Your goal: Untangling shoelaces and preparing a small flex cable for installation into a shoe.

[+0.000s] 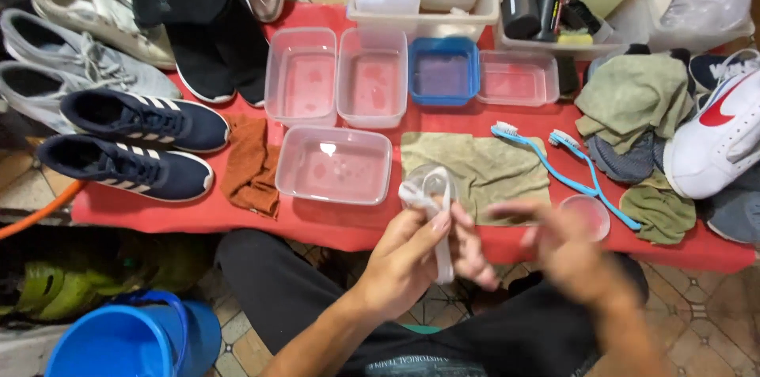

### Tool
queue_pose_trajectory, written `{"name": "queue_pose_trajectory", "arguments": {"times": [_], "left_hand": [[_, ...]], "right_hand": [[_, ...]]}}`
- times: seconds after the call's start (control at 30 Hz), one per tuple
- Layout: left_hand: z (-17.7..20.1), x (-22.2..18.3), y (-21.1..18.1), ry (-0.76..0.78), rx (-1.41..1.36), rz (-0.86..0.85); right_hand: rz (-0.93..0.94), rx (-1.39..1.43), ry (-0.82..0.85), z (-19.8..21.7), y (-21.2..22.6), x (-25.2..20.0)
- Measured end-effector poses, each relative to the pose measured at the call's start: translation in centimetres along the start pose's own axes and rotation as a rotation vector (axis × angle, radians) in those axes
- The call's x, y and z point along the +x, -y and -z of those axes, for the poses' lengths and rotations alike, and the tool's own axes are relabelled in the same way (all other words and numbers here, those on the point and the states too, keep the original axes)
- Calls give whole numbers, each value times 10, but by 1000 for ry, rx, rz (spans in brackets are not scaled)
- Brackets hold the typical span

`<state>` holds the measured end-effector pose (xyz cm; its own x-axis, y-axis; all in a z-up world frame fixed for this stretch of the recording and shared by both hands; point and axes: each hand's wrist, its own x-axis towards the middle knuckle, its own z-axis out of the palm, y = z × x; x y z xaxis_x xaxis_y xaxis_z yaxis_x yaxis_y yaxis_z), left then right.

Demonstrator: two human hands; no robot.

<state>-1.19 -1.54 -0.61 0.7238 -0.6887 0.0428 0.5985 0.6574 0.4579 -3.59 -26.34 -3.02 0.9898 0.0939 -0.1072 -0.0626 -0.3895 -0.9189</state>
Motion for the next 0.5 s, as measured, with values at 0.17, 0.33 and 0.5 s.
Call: {"name": "queue_pose_trajectory", "arguments": {"times": [0.17,0.33,0.5], "left_hand": [[17,27,0,-68,-46,-26],[51,39,-9,-205,99,-121],[53,33,-13,-301,156,-80]], "right_hand": [[122,970,337,-100,-20,-44],[-81,955,217,-106,-14,-52],[-165,853,65,-107,-21,-60]]}}
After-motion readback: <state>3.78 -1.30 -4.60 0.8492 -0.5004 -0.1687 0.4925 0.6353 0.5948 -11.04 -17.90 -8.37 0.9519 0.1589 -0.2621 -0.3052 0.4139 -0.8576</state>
